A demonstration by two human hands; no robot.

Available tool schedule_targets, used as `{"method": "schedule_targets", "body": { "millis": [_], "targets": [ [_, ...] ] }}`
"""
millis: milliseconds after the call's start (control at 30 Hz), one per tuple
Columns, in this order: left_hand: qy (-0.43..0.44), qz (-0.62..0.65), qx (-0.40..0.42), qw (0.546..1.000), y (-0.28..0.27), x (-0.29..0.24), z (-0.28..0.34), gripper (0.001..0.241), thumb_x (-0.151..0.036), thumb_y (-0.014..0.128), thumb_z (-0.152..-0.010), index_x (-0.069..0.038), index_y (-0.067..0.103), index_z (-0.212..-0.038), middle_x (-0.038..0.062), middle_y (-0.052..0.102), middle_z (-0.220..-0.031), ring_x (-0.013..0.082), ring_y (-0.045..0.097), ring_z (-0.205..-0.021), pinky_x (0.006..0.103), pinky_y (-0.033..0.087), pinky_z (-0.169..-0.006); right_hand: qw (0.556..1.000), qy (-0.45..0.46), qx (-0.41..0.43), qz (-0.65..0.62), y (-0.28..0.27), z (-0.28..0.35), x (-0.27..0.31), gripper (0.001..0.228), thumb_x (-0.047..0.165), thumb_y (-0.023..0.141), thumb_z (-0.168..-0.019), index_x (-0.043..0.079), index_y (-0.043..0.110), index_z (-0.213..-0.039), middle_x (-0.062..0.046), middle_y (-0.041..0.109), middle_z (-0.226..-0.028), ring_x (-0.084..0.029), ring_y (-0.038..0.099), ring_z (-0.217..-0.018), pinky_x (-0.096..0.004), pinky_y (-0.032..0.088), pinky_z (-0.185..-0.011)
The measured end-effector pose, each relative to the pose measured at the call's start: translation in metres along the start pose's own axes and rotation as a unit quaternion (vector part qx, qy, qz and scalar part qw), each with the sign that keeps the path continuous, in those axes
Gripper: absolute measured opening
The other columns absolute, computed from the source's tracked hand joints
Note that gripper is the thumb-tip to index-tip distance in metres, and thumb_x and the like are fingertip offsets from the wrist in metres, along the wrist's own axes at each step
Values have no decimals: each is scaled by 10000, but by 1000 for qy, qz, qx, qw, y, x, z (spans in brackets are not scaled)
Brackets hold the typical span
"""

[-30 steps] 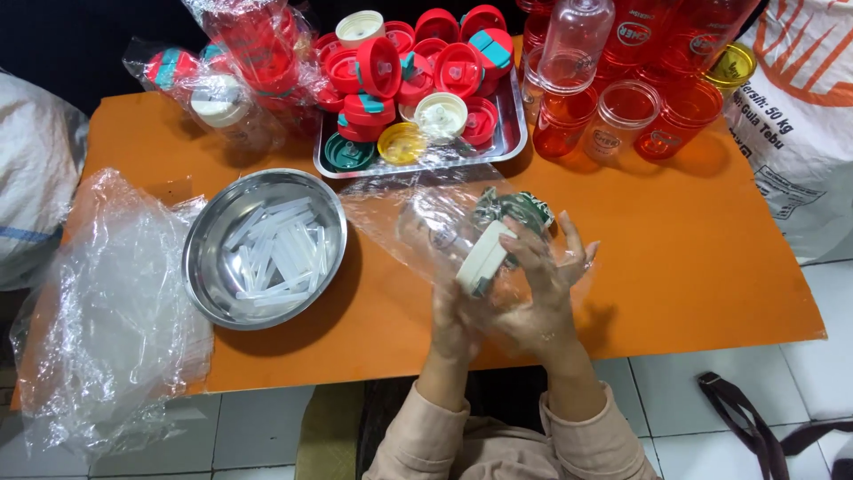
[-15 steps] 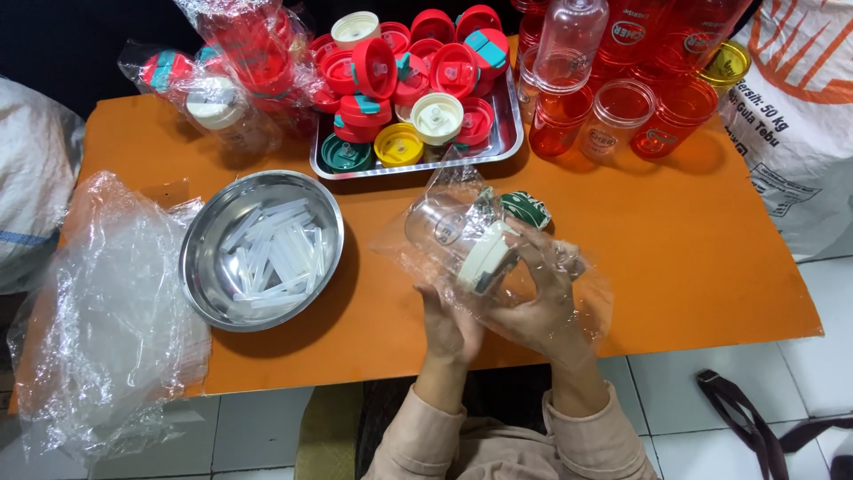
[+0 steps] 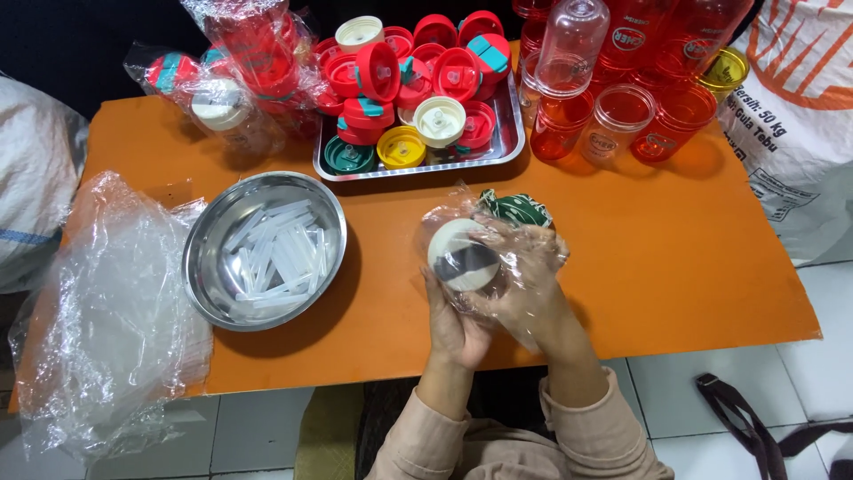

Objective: Wiping and cleaning small plastic cups with a cloth at a workspace.

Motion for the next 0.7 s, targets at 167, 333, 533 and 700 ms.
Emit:
{"method": "schedule_targets", "body": {
  "millis": [167, 333, 533, 700],
  "targets": [
    [-47, 44, -35, 997, 6, -12, -1, 965, -735, 707, -749, -83, 505, -1432, 190, 614, -1369, 341, 624, -1212, 499, 508, -1065, 983, -23, 129, 129, 28, 0, -40, 688, 685, 709, -774, 301, 623, -1339, -80, 613, -1338, -379, 486, -1282, -601, 214, -1103],
    [-91, 106, -27, 990, 54, -21, 36, 730, -738, 738, -779, -67, 601, -1032, -60, 639, -659, 62, 656, -580, 221, 600, -604, 952, -14, 258, 166, 33, -22, -42, 736, 636, 640, -842, 336, 502, -1499, -191, 664, -1299, -456, 404, -1389, -676, 51, -1106],
    [-157, -54, 44, 985, 12, -22, 28, 1017, -1023, 393, -724, -63, 667, -914, 208, 719, -982, 335, 711, -942, 496, 583, -812, 942, 72, 310, 110, 36, -40, -63, 718, 678, 774, -735, 388, 621, -1374, -52, 610, -1432, -427, 369, -1378, -723, 52, -1085],
    [-22, -368, -13, 930, -52, -36, 1, 785, -683, 389, -998, 29, 696, -874, 218, 698, -774, 263, 684, -527, 245, 457, -421, 946, 31, 311, 81, 32, -55, -75, 463, 510, 773, -805, 317, 719, -1222, -42, 628, -1403, -356, 395, -1363, -776, 33, -1065]
  ]
}}
Point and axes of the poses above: each hand's wrist, its own z-axis away from the middle knuckle, its own y-axis out of the palm, x = y × z, the point moved 2 cm from there along -z, towards the middle knuckle
